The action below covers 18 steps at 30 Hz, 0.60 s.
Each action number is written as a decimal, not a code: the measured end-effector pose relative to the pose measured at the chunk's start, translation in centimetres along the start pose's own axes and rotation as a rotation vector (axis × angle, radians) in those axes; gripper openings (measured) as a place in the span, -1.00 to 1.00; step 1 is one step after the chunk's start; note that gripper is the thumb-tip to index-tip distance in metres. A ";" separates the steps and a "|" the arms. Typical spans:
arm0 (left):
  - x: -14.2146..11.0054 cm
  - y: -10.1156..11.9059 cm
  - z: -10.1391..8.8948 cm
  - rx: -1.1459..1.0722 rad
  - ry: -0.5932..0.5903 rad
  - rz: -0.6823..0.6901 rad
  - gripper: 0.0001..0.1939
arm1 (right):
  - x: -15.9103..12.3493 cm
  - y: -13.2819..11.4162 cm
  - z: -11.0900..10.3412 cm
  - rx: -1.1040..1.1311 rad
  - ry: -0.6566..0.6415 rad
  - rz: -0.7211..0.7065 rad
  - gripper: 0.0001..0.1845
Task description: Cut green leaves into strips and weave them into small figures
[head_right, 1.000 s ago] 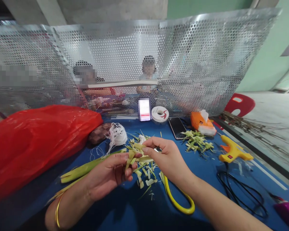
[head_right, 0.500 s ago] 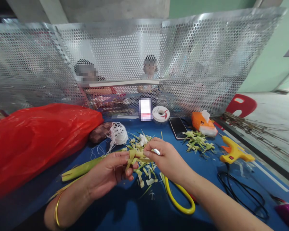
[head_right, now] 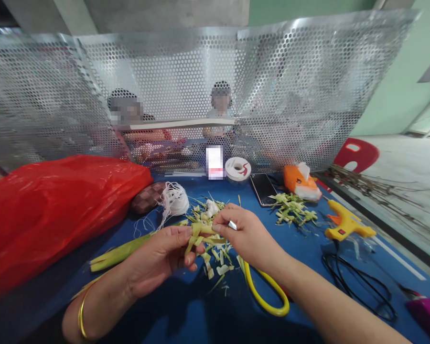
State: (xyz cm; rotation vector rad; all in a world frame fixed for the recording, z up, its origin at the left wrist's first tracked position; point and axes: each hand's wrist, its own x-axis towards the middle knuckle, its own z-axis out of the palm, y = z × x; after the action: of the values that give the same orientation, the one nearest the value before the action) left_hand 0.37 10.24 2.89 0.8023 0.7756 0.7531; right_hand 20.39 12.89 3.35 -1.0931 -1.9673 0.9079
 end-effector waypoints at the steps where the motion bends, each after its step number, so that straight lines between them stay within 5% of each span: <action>1: 0.0 0.0 0.0 0.002 -0.005 -0.006 -0.74 | 0.0 0.0 0.0 -0.004 -0.006 0.003 -0.79; 18: -0.2 0.1 0.0 0.070 -0.030 -0.039 -0.66 | 0.1 -0.4 -0.4 -0.091 -0.084 0.007 -0.79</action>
State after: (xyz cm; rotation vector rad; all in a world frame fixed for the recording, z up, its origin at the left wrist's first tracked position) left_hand 0.26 10.16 3.05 0.8571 0.7920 0.6804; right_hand 20.52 12.87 3.89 -1.1294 -2.0925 0.8883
